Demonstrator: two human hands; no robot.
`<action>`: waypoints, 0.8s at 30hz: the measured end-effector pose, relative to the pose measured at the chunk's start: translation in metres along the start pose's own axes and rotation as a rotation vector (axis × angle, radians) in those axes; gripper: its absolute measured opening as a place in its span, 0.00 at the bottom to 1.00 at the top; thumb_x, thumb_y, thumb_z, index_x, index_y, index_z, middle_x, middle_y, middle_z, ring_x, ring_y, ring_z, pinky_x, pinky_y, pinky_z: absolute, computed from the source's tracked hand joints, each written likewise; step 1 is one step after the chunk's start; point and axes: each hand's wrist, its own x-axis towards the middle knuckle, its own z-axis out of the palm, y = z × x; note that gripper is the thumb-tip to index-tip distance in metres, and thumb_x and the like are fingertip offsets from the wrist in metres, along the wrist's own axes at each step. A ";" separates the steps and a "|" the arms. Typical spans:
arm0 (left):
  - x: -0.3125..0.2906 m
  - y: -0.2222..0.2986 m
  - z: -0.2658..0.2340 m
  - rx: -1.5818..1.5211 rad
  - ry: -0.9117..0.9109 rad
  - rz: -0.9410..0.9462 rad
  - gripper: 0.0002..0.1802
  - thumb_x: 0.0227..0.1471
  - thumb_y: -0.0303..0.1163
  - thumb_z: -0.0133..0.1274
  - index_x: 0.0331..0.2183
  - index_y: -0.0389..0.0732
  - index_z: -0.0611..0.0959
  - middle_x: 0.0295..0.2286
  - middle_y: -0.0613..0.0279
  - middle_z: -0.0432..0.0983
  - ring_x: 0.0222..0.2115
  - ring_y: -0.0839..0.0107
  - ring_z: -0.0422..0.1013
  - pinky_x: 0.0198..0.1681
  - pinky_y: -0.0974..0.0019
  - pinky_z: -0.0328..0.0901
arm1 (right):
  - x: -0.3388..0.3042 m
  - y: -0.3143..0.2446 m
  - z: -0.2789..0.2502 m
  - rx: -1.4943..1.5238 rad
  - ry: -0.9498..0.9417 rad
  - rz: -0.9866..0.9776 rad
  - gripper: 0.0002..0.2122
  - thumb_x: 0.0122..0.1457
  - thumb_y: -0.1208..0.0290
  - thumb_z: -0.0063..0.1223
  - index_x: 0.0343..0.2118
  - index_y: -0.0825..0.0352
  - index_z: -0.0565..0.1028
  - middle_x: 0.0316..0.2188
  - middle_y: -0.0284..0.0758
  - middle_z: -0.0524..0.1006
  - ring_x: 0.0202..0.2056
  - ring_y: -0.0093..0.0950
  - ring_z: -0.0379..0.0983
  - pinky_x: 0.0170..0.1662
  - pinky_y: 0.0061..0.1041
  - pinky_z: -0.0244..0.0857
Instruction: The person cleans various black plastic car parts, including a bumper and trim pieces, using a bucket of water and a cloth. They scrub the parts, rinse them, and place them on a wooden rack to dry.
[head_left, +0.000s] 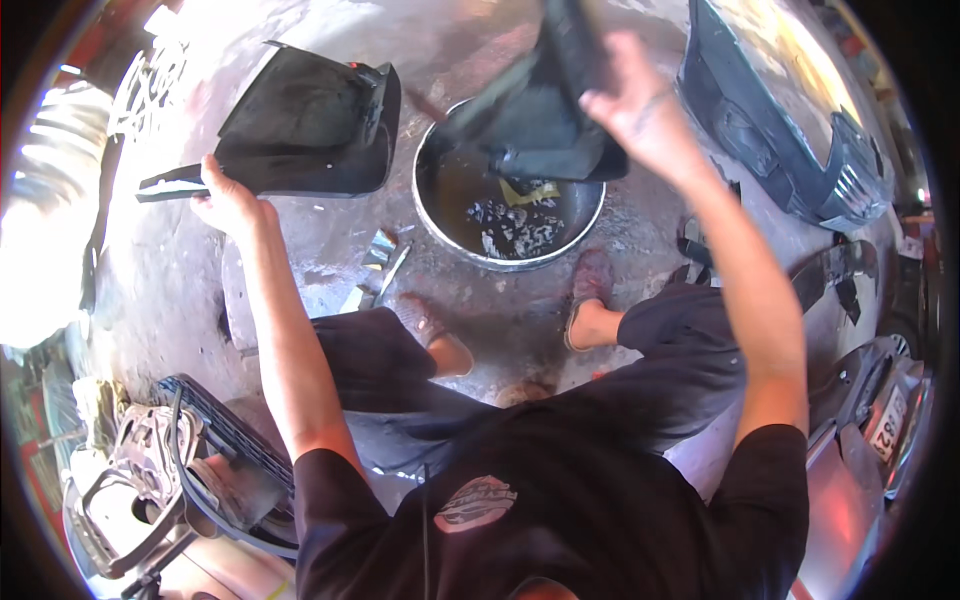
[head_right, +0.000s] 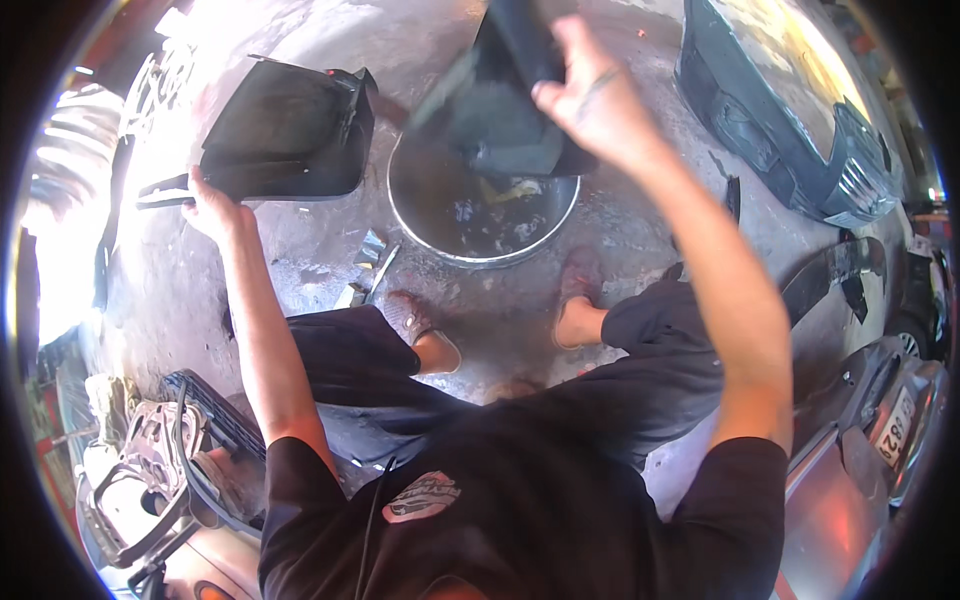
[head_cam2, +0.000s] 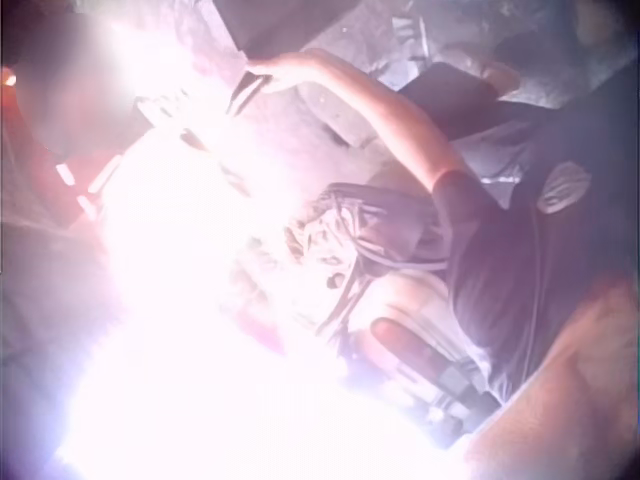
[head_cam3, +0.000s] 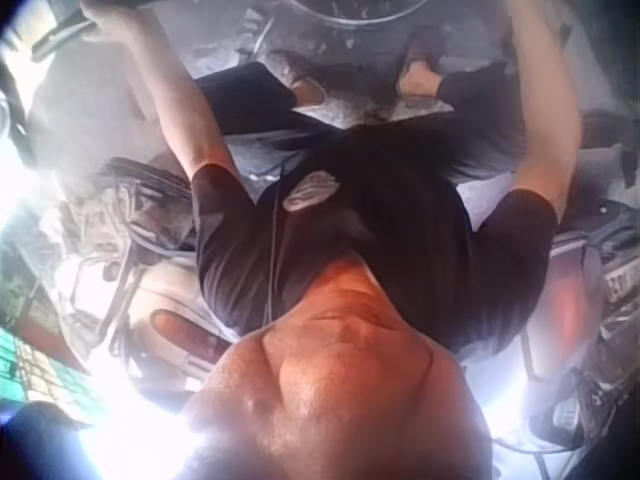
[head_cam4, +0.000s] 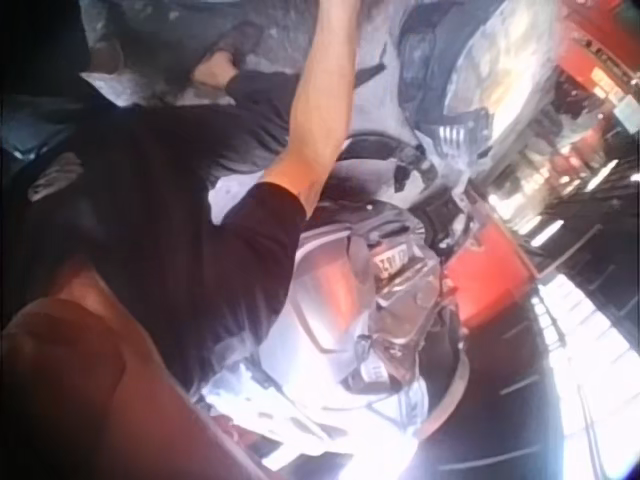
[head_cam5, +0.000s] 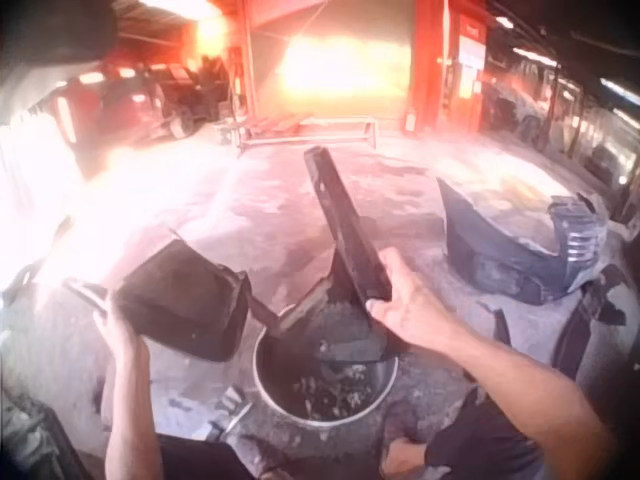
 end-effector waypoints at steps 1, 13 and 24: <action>-0.002 0.001 -0.001 -0.005 -0.007 0.011 0.25 0.51 0.33 0.65 0.43 0.32 0.70 0.37 0.51 0.75 0.34 0.64 0.75 0.35 0.62 0.76 | -0.009 0.014 0.032 0.056 -0.010 0.018 0.26 0.54 0.76 0.60 0.55 0.68 0.64 0.36 0.43 0.72 0.38 0.34 0.70 0.45 0.33 0.65; -0.026 -0.016 -0.009 0.052 -0.073 -0.026 0.24 0.52 0.33 0.65 0.44 0.34 0.71 0.37 0.58 0.74 0.35 0.71 0.71 0.41 0.66 0.67 | -0.071 0.161 0.193 -0.317 -0.176 0.707 0.16 0.54 0.77 0.58 0.47 0.68 0.75 0.43 0.50 0.80 0.49 0.45 0.78 0.52 0.40 0.71; -0.047 -0.015 0.009 0.182 -0.227 0.004 0.19 0.52 0.32 0.66 0.40 0.35 0.75 0.33 0.62 0.75 0.32 0.75 0.70 0.38 0.69 0.66 | -0.057 0.186 0.214 -0.343 -0.498 0.541 0.29 0.54 0.74 0.55 0.61 0.69 0.67 0.53 0.57 0.73 0.58 0.48 0.69 0.62 0.37 0.62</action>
